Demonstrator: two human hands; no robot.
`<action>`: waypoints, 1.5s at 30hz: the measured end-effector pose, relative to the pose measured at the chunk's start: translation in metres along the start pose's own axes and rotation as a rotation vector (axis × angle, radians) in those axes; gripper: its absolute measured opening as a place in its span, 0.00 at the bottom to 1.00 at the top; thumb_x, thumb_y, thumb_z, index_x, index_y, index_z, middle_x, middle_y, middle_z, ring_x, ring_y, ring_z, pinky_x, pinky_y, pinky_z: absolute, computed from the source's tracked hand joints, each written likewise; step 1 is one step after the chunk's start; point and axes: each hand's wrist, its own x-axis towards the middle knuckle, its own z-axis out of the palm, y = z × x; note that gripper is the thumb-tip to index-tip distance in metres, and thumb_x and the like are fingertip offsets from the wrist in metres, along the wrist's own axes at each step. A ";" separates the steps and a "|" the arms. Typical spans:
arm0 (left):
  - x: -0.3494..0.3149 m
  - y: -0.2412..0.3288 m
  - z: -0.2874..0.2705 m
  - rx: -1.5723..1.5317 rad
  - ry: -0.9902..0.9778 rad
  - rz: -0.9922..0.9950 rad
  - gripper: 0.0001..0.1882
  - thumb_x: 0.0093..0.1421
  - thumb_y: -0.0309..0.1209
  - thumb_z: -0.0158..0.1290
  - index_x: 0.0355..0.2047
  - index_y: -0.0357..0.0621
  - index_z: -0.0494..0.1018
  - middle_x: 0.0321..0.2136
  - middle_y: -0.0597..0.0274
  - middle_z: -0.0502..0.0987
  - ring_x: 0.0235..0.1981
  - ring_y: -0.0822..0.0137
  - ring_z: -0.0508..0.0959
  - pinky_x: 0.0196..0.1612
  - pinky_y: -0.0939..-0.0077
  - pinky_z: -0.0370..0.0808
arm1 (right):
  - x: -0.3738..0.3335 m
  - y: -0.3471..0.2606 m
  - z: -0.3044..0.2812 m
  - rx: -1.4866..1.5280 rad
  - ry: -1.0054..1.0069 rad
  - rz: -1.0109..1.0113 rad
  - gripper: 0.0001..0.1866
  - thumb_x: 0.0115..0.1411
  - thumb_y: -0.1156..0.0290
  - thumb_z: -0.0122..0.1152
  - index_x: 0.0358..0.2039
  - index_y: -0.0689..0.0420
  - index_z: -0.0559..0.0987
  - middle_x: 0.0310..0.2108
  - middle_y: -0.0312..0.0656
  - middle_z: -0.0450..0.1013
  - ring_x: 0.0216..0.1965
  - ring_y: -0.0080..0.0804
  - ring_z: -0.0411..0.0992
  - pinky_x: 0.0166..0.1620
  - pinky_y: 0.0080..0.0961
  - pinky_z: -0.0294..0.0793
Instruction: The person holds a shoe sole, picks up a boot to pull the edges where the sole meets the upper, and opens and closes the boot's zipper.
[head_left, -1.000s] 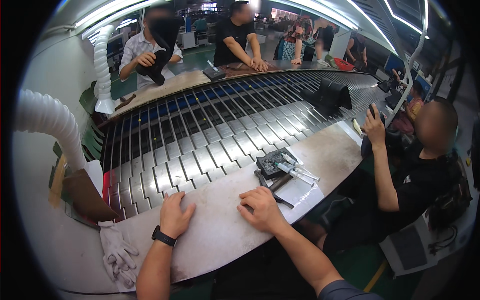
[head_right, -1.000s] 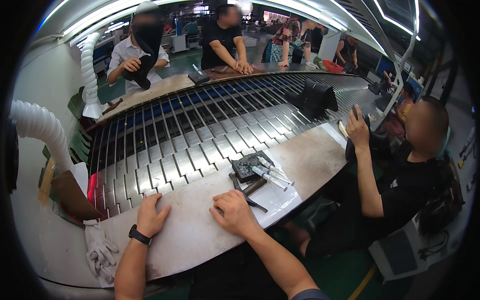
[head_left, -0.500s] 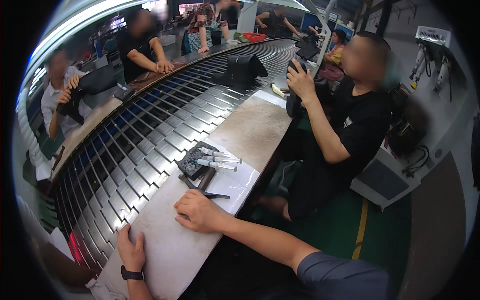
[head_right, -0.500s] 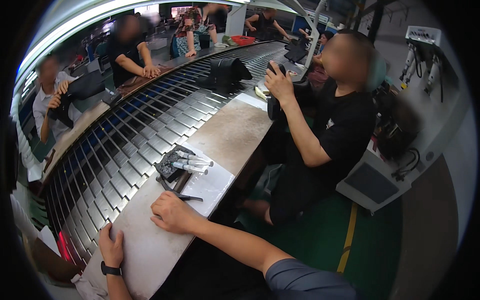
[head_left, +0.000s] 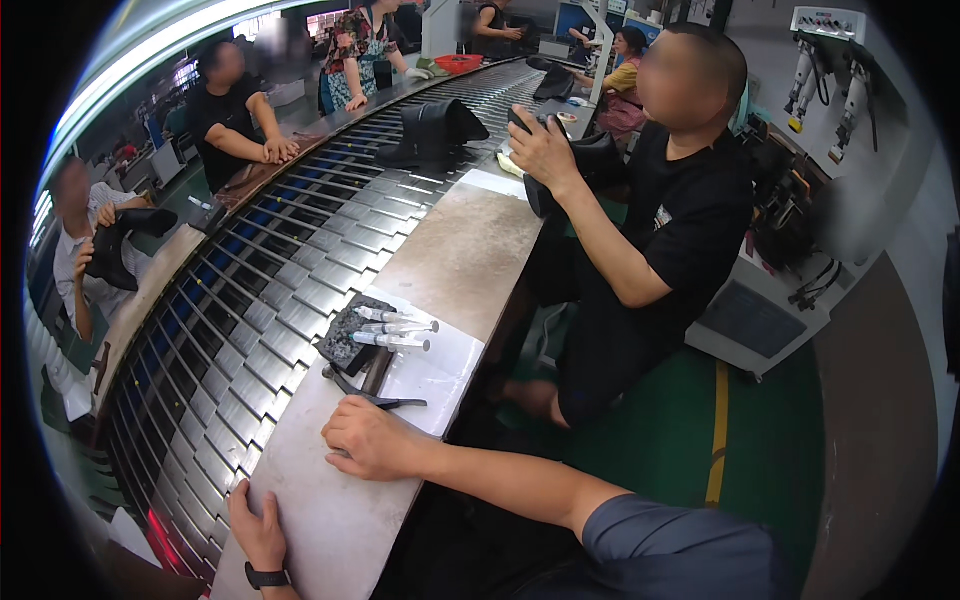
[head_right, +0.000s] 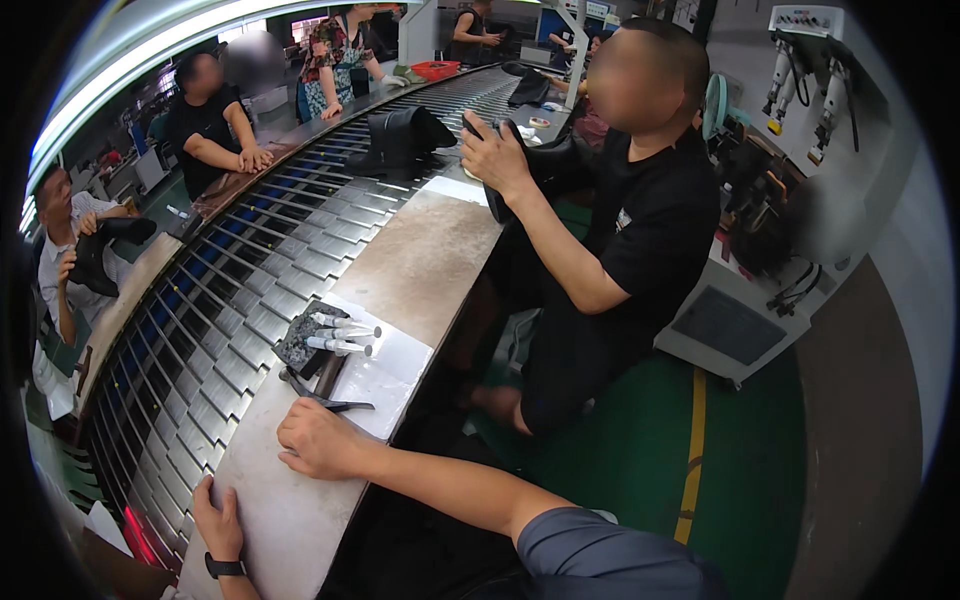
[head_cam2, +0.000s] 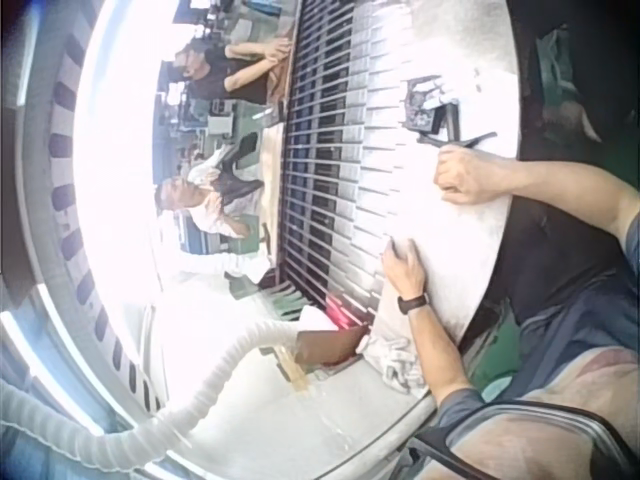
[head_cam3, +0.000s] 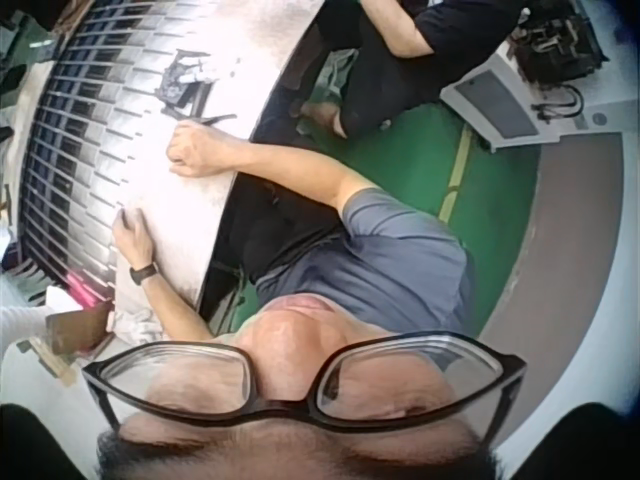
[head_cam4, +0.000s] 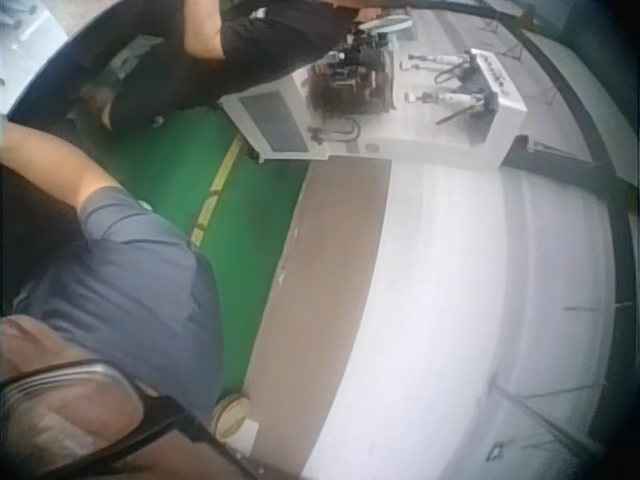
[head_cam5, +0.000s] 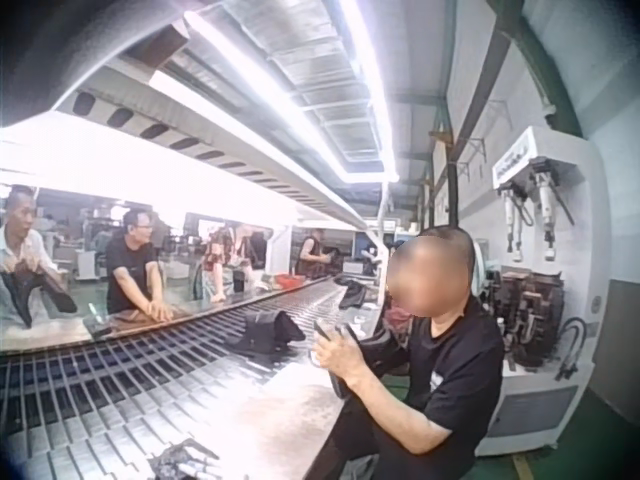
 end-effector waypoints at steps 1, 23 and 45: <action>-0.003 -0.003 -0.005 0.005 0.017 -0.010 0.24 0.64 0.29 0.63 0.58 0.28 0.76 0.52 0.38 0.80 0.55 0.40 0.79 0.63 0.53 0.73 | 0.003 -0.002 0.004 0.005 -0.022 -0.011 0.10 0.61 0.66 0.72 0.32 0.59 0.81 0.40 0.41 0.80 0.48 0.40 0.76 0.65 0.40 0.68; -0.007 0.016 -0.033 0.016 0.022 -0.028 0.27 0.63 0.41 0.67 0.55 0.32 0.78 0.53 0.42 0.82 0.57 0.42 0.80 0.74 0.43 0.65 | 0.023 -0.032 -0.006 -0.031 -0.053 -0.013 0.07 0.60 0.69 0.74 0.32 0.58 0.85 0.44 0.41 0.85 0.49 0.40 0.80 0.61 0.42 0.71; -0.015 0.004 -0.035 0.024 0.020 -0.029 0.28 0.64 0.43 0.65 0.56 0.36 0.78 0.53 0.45 0.82 0.58 0.43 0.79 0.76 0.45 0.63 | 0.021 -0.039 0.002 -0.053 -0.058 -0.026 0.07 0.60 0.68 0.73 0.33 0.57 0.85 0.45 0.43 0.85 0.48 0.44 0.79 0.61 0.44 0.70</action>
